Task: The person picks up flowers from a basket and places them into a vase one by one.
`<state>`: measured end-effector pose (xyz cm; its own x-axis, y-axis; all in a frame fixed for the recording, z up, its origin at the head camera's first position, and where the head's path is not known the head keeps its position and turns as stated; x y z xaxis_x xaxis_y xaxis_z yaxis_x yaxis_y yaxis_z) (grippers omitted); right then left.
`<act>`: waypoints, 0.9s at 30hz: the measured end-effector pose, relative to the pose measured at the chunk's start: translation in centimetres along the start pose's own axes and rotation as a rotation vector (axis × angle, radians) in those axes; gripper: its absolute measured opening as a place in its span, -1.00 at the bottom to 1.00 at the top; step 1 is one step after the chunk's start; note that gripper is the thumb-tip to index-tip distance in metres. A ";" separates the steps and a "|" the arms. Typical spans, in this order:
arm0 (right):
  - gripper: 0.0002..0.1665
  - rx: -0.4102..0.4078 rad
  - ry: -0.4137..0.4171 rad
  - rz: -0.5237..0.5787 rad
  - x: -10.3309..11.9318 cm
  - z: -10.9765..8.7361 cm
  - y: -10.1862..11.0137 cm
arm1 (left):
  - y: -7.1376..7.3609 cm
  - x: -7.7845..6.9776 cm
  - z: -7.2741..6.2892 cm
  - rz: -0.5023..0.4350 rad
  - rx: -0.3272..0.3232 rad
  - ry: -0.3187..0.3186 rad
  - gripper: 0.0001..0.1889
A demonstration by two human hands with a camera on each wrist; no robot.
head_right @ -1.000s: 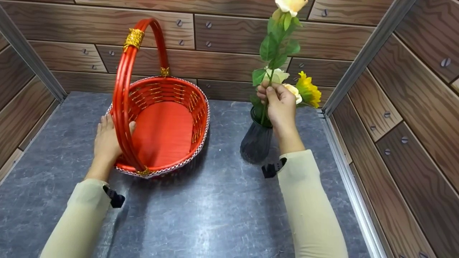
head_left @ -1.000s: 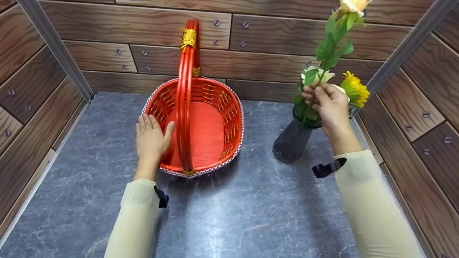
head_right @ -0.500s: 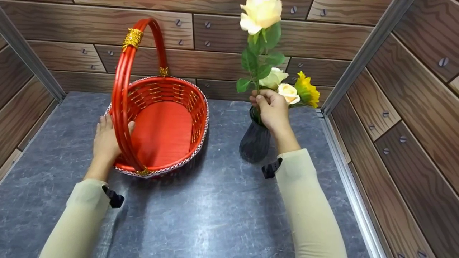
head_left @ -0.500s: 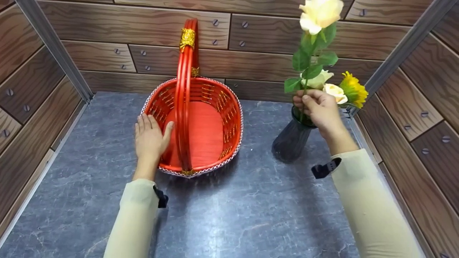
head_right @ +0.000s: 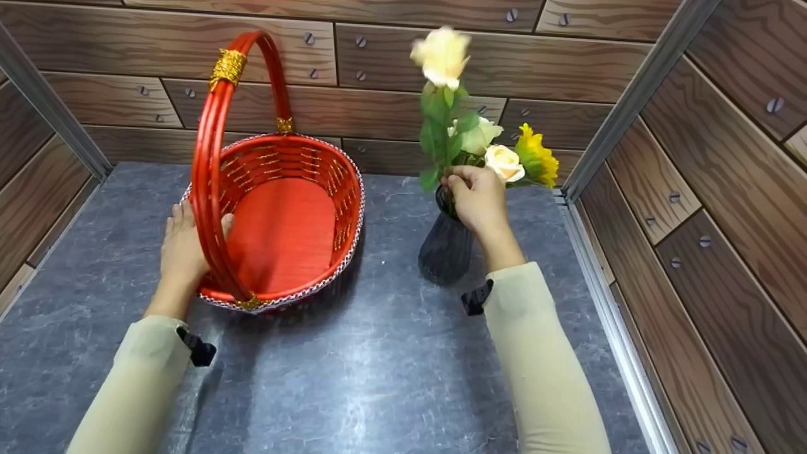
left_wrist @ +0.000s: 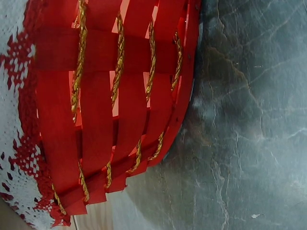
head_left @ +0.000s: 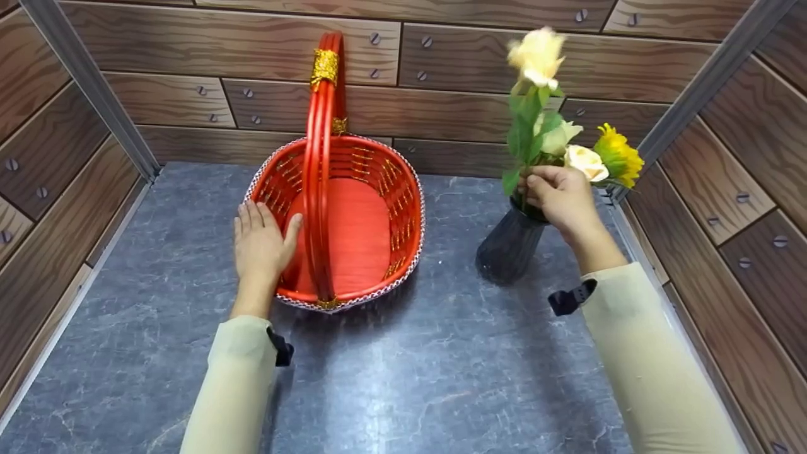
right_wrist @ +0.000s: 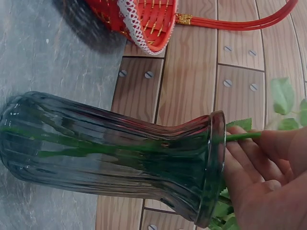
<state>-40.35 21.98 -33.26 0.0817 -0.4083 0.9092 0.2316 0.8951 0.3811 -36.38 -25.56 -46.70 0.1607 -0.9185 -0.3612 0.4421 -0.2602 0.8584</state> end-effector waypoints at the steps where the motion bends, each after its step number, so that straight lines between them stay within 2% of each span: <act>1: -0.56 -0.015 0.011 -0.039 0.1 -0.1 0.3 | 0.0 0.0 0.0 -0.001 0.000 -0.001 0.03; 6: -0.57 -0.088 0.097 -0.245 0.8 -0.5 1.8 | -0.1 -0.3 0.1 -0.008 0.003 0.000 0.05; 9: -0.57 -0.111 0.126 -0.278 1.2 -0.8 2.6 | -0.2 -0.4 0.2 -0.010 0.004 -0.001 0.07; 13: -0.58 -0.139 0.119 -0.206 1.3 -1.3 3.6 | -0.3 -0.6 0.3 -0.011 0.010 -0.007 0.07; 20: -0.58 -0.143 0.108 0.027 1.5 -2.8 4.5 | 0.1 -0.5 0.2 -0.039 -0.001 -0.012 0.02; 24: -0.59 -0.148 0.129 0.087 1.8 -3.6 5.0 | 0.9 0.1 0.2 -0.152 -0.042 0.022 -0.03; 27: -0.59 -0.147 0.133 0.158 1.8 -4.2 5.6 | 1.9 0.7 0.5 -0.329 -0.111 0.076 -0.16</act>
<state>-34.80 25.47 -30.21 0.2525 -0.2944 0.9217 0.3440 0.9177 0.1989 -35.93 -26.81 -45.14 0.0571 -0.7654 -0.6410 0.5734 -0.5005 0.6486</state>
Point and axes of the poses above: each hand's wrist, its own z-axis towards the middle knuckle, its own y-axis out of the back of the hand, x = y × z, the point moved 10 cm from there along z, towards the middle knuckle, and after that the axes turned 15 degrees about -x, right-handed, at the moved point
